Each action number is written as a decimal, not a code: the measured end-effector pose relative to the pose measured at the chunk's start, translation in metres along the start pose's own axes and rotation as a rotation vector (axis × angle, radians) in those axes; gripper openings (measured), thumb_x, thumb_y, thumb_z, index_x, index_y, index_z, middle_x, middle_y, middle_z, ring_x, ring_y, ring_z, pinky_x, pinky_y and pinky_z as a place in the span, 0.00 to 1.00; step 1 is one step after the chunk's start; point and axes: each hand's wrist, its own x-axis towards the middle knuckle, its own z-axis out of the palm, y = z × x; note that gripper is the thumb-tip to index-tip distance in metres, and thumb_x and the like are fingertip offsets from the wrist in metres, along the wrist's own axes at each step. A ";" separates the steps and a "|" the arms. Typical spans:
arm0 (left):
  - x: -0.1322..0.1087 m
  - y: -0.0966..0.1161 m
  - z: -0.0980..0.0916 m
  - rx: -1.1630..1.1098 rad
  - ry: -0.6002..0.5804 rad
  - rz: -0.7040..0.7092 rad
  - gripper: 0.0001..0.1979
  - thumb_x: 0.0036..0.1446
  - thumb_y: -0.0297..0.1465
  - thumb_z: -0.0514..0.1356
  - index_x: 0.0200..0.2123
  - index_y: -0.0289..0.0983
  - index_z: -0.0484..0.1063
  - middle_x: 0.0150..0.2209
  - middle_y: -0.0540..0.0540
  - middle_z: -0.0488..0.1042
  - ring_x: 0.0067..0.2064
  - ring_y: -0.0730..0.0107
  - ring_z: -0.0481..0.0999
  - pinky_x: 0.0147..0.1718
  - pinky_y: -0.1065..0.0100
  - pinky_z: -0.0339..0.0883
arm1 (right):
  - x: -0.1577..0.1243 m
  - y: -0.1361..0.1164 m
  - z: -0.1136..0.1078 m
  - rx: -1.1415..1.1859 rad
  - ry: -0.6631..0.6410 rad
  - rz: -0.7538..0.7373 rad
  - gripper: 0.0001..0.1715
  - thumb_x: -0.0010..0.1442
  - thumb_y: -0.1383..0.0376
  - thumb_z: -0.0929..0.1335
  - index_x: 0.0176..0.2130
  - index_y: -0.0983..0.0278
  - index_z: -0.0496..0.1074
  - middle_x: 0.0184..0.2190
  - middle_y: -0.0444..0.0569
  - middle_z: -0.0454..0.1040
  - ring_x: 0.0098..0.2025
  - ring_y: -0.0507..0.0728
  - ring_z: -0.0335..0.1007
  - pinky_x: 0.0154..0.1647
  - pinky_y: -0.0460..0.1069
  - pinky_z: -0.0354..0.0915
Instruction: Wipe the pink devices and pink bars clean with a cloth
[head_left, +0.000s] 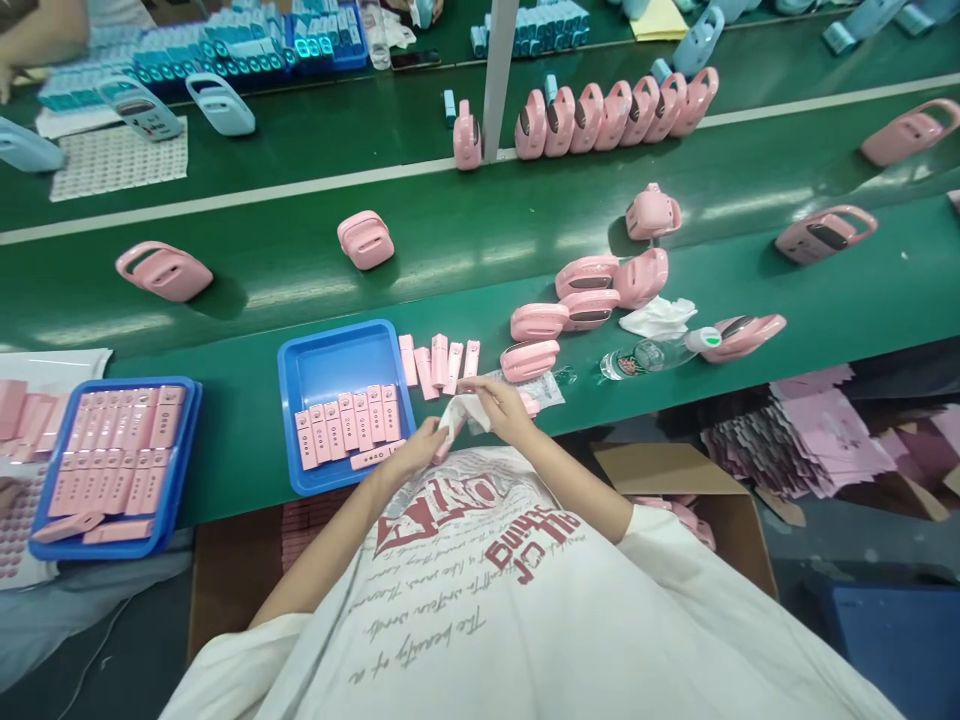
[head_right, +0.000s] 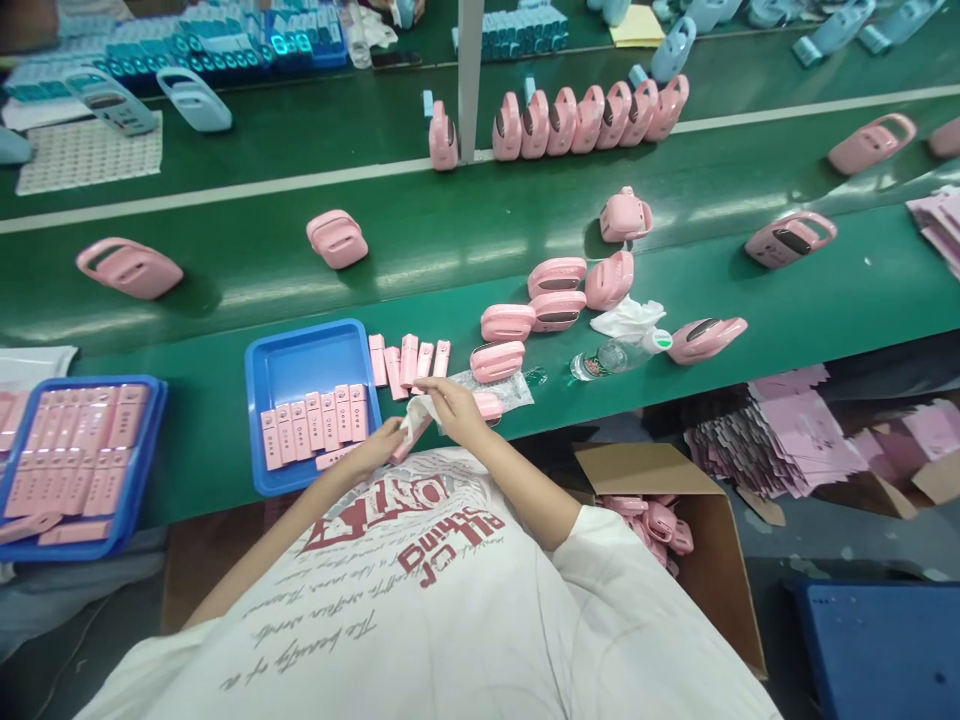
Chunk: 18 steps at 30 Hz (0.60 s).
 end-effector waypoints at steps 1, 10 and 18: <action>0.006 -0.009 0.002 0.012 -0.005 -0.013 0.08 0.52 0.32 0.62 0.32 0.32 0.70 0.26 0.49 0.70 0.30 0.68 0.69 0.27 0.70 0.63 | 0.000 0.004 -0.002 0.035 0.010 0.082 0.20 0.65 0.63 0.56 0.47 0.64 0.71 0.41 0.54 0.78 0.41 0.55 0.76 0.44 0.53 0.71; 0.043 -0.050 -0.002 -0.020 -0.059 0.189 0.11 0.61 0.35 0.58 0.40 0.33 0.71 0.40 0.46 0.72 0.39 0.68 0.73 0.37 0.64 0.71 | 0.003 0.014 0.029 -0.445 -0.371 0.279 0.33 0.50 0.73 0.68 0.56 0.69 0.66 0.62 0.68 0.60 0.61 0.75 0.58 0.58 0.70 0.56; 0.045 -0.045 -0.003 0.010 -0.047 0.415 0.10 0.55 0.31 0.63 0.41 0.36 0.72 0.39 0.45 0.71 0.40 0.67 0.71 0.41 0.61 0.69 | 0.051 0.037 0.058 -0.270 -0.190 0.370 0.08 0.62 0.66 0.66 0.34 0.68 0.73 0.35 0.57 0.77 0.39 0.58 0.74 0.41 0.55 0.69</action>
